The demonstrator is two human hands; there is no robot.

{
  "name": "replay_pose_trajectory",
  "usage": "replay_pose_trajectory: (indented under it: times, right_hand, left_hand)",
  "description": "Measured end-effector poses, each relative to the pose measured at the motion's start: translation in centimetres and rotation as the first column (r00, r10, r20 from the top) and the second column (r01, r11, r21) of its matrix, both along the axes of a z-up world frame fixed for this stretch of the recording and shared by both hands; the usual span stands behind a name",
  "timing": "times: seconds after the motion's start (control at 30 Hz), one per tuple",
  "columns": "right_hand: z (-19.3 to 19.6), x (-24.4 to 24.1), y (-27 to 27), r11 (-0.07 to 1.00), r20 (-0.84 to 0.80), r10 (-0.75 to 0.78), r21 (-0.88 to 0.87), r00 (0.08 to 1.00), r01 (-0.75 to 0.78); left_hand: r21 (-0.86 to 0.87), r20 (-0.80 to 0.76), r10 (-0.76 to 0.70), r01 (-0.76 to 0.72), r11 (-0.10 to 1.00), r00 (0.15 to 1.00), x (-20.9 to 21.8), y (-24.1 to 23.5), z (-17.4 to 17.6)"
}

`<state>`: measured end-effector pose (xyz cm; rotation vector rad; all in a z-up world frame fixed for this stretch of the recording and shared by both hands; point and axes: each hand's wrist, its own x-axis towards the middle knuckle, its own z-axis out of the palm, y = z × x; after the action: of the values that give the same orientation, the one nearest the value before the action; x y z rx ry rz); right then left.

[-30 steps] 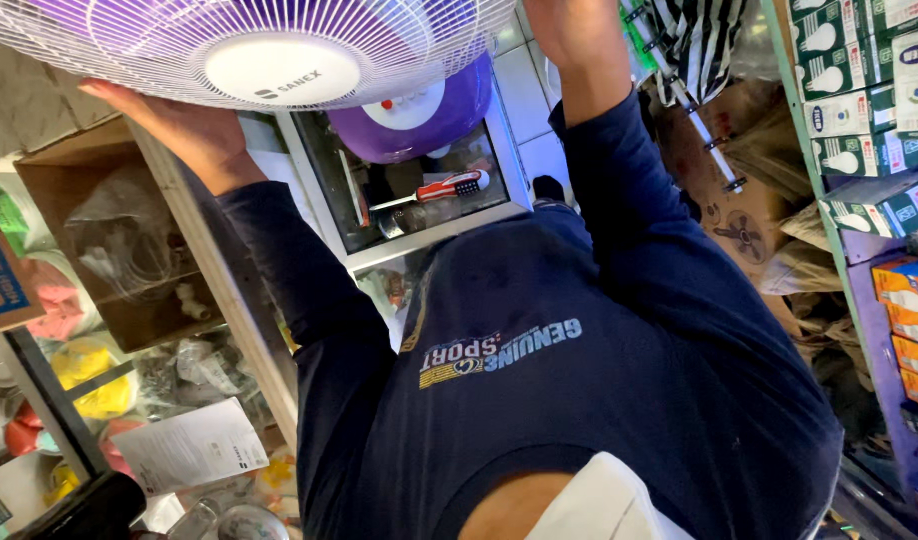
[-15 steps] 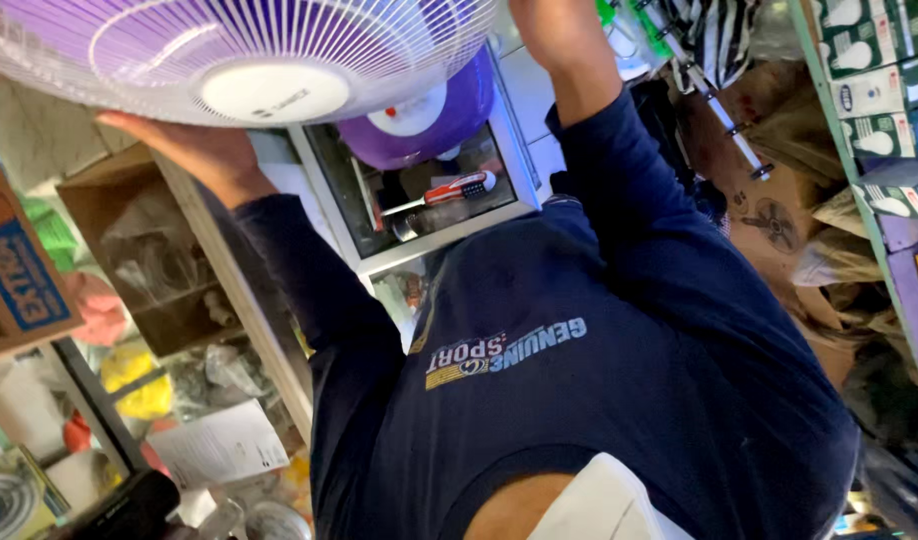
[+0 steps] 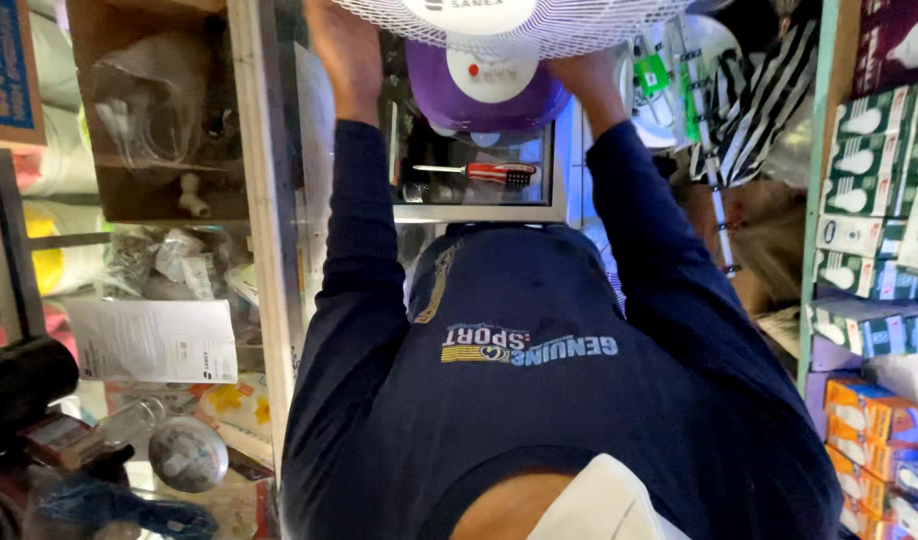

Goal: The person assembles a small electric fan by attaching the blades to the motor unit, fitting the plastic safety guards, and using a screwdriver to secure the base components.

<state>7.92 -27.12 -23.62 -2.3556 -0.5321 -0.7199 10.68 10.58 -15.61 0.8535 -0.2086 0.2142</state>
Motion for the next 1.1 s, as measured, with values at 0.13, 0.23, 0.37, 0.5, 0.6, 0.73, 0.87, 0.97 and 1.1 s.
replay_pose_trajectory:
  times: [0.13, 0.23, 0.37, 0.5, 0.6, 0.73, 0.87, 0.97, 1.1]
  right_hand:
    - [-0.5, 1.0, 4.2, 0.976, -0.365, 0.189, -0.031, 0.911, -0.216]
    - [-1.3, 1.9, 6.2, 0.983, -0.366, 0.185, 0.068, 0.912, -0.172]
    - [-0.5, 4.7, 7.5, 0.975, -0.326, 0.202, 0.157, 0.923, -0.158]
    - [1.8, 7.5, 7.9, 0.964, -0.292, 0.236, 0.195, 0.927, -0.184]
    - [2.1, 7.3, 8.3, 0.955, -0.305, 0.265, 0.213, 0.915, -0.206]
    - [2.6, 7.7, 8.2, 0.949, -0.312, 0.275, 0.242, 0.909, -0.204]
    - [3.6, 9.7, 8.4, 0.943, -0.309, 0.296, 0.247, 0.904, -0.224]
    - [3.5, 9.8, 8.4, 0.940, -0.321, 0.312, 0.244, 0.894, -0.241]
    - [3.4, 9.7, 9.7, 0.926, -0.333, 0.347, 0.267, 0.877, -0.265]
  left_hand:
    - [0.612, 0.008, 0.262, -0.212, 0.762, 0.965, -3.2, -3.5, -0.9]
    - [0.858, 0.049, 0.309, -0.199, 0.473, 0.950, -7.3, -5.2, -0.3]
    - [0.973, 0.229, 0.270, -0.210, -0.096, 0.935, -13.3, -6.6, 2.8]
    - [0.933, 0.337, 0.219, -0.295, -0.205, 0.916, -19.2, -8.4, 3.2]
    - [0.940, 0.312, 0.203, -0.270, -0.208, 0.928, -20.5, -8.5, 1.8]
    - [0.952, 0.285, 0.234, -0.246, -0.183, 0.929, -20.3, -8.7, 1.2]
    - [0.954, 0.263, 0.241, -0.214, -0.211, 0.934, -20.5, -9.0, 1.4]
    - [0.955, 0.258, 0.242, -0.208, -0.214, 0.935, -20.5, -9.0, 1.3]
    - [0.959, 0.250, 0.264, -0.200, -0.201, 0.932, -20.1, -9.0, 0.9]
